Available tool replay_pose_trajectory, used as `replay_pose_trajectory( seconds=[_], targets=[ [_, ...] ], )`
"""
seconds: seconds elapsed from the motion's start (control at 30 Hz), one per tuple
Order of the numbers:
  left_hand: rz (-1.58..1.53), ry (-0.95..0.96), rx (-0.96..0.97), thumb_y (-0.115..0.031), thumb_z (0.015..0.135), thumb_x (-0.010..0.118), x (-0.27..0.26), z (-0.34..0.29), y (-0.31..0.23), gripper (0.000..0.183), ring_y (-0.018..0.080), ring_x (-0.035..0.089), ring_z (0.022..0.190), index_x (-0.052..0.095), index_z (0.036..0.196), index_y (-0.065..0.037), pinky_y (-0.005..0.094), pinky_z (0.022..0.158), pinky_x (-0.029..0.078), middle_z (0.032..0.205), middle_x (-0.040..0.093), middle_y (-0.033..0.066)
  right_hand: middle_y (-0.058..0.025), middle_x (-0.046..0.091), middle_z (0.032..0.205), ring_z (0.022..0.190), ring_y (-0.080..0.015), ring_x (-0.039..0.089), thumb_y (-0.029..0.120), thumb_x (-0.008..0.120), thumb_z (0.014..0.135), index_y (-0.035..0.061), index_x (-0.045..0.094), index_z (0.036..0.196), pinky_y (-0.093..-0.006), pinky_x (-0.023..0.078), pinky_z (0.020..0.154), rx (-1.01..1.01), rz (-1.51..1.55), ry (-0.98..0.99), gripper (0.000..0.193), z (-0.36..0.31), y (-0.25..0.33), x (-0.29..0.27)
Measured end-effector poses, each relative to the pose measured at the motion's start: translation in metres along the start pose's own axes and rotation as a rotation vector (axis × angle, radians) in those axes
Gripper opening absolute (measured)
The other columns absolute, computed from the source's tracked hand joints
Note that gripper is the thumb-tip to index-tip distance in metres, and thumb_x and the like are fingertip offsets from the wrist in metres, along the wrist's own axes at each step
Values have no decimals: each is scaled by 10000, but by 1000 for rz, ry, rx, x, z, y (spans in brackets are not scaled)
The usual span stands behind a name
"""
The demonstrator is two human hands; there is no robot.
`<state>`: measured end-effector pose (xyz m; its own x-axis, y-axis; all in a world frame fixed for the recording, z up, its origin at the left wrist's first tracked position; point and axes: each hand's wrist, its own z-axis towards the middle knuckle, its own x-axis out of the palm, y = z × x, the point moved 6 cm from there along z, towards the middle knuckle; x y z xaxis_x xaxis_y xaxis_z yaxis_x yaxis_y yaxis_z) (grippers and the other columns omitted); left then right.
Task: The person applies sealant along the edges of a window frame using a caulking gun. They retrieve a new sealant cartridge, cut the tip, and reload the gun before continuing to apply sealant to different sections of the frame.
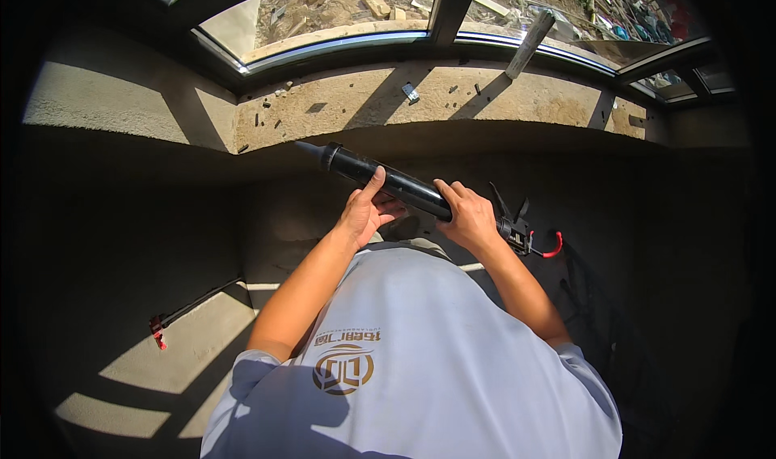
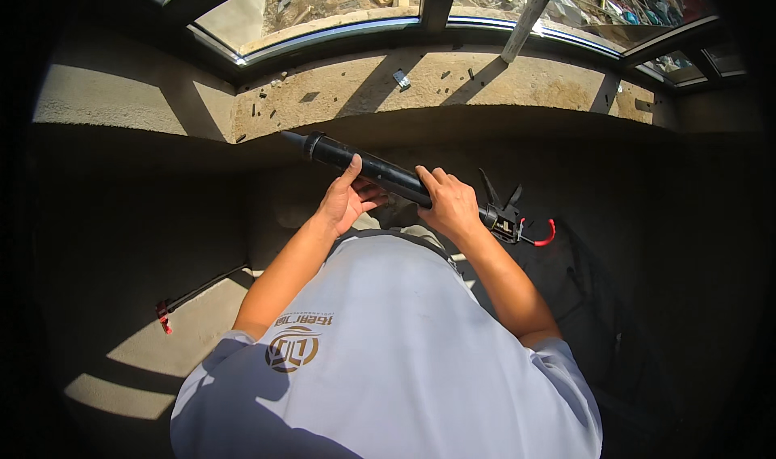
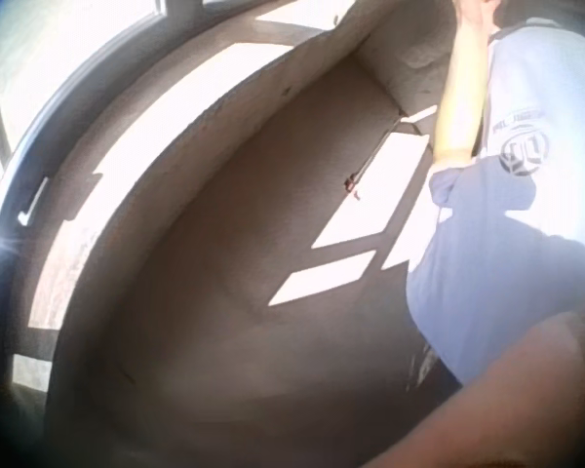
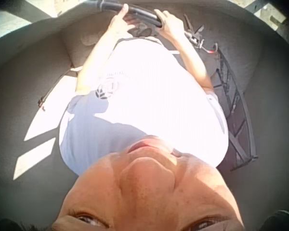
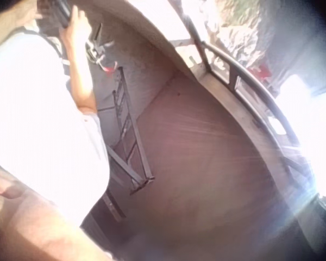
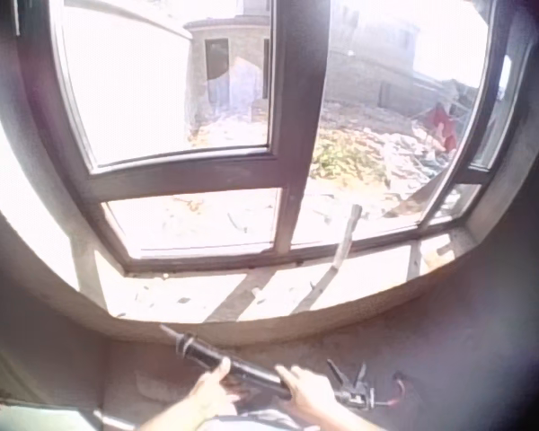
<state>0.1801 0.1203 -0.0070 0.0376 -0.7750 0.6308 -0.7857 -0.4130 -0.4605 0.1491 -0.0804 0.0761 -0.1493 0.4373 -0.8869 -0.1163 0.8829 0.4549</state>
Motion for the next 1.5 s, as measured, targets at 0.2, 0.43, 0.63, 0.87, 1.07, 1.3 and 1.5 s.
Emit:
replay_pose_trajectory(
  seconds=[0.2,0.43,0.63,0.87,1.07,1.3,1.5],
  targets=[
    [-14,-376,145,-560,849,744,-5,2,-26,546,222,700,963,668,1120,-92,429,905,594,1041,710,91,-57,646,1087,937,-242,634,84,840,677,102,675,1241,-394,541,780,-245,39,-403,588,-10,32,-20],
    [25,-364,222,-549,850,738,5,-20,-56,509,212,720,872,685,1087,-101,413,853,618,988,734,76,-156,712,1008,998,-346,679,261,794,847,0,679,1142,-426,541,840,401,568,186,411,-97,-67,54],
    [23,-319,149,-553,859,730,33,-36,-59,494,215,722,869,699,1029,-90,415,832,624,948,738,83,-181,455,1531,1465,-368,396,224,862,790,35,514,1452,-448,332,1215,230,442,-919,771,-101,-149,-8],
    [-30,-143,237,-483,878,748,71,-45,-63,409,218,733,927,675,1016,-105,411,879,617,971,748,107,-91,715,1195,1273,-304,605,205,770,862,72,712,1140,-478,430,1120,-69,395,-711,313,-96,-141,-46],
    [-37,-110,351,-460,909,707,73,-35,-86,448,267,718,1062,636,1116,-69,421,939,599,1171,724,195,-39,661,836,716,-124,609,281,846,850,65,679,1029,-308,515,672,527,1023,-320,326,-125,-143,20],
    [-84,-177,404,-423,920,684,42,-30,-109,456,301,715,1058,651,1154,-33,456,954,590,1171,725,181,-58,555,721,468,-108,453,713,301,1028,-6,582,1222,-331,495,633,153,1916,-53,796,-113,-71,-18],
    [-118,-190,405,-424,916,682,44,-31,-104,474,297,711,1070,646,1182,-32,439,966,586,1179,723,186,-67,561,735,445,-94,433,653,491,1009,10,526,1311,-305,473,573,152,1943,-101,711,-115,-68,-15]
  ],
)
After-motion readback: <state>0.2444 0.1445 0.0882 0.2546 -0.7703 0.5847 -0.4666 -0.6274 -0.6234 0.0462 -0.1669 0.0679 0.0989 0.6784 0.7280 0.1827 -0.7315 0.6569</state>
